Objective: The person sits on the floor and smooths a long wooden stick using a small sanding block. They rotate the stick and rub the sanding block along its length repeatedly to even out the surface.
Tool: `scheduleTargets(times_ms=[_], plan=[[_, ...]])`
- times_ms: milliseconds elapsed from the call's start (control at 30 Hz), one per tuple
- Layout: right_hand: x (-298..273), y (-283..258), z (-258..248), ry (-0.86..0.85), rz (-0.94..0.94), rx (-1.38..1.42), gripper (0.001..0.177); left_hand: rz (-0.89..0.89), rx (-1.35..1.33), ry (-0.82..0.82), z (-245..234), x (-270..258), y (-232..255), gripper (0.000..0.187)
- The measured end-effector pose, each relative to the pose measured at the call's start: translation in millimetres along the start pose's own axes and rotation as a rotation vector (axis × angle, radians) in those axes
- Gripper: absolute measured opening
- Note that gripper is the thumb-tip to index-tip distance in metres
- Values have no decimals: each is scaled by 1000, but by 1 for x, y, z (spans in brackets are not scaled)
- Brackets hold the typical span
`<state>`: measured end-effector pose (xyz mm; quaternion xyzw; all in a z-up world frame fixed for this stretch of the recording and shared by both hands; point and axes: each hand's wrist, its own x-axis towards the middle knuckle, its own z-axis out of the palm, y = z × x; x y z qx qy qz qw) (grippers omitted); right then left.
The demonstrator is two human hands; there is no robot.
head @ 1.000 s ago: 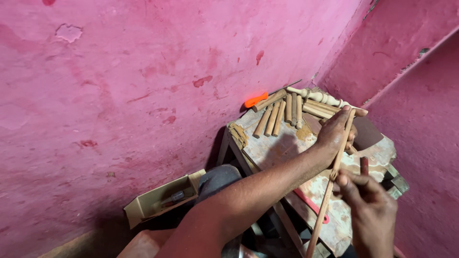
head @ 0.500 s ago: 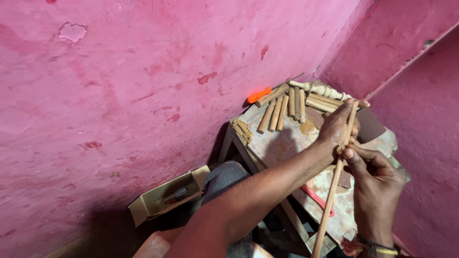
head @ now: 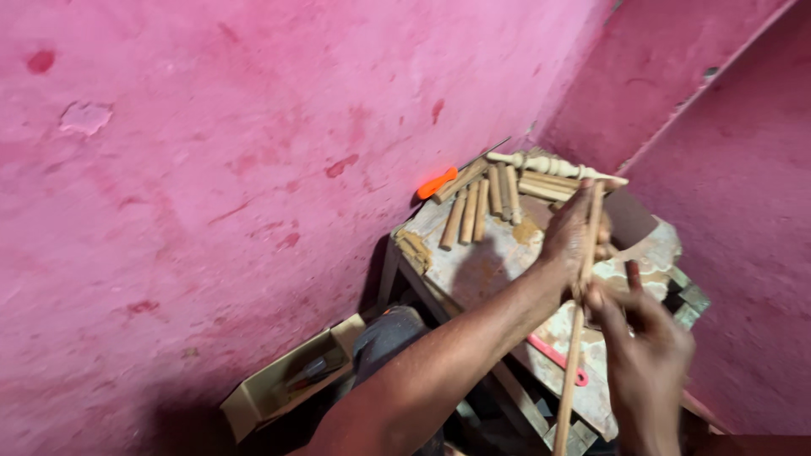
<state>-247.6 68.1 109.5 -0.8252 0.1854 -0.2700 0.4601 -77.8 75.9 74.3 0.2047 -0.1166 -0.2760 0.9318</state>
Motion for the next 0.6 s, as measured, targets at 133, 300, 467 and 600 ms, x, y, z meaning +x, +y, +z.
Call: scheduleTargets(times_ms=[133,300,467,600], plan=[[23,-28,7,-20,70,-45,18,-23,132,117,-1,2,15,43],[-52,11,-6,-37,164,-111,17,19,170,80,-10,6,18,46],[-64,24,-9,-4,89,-110,18,-25,184,92,-7,-1,12,49],[28,-12,3,-26,-68,-189,19,-60,216,176,-1,-2,12,48]])
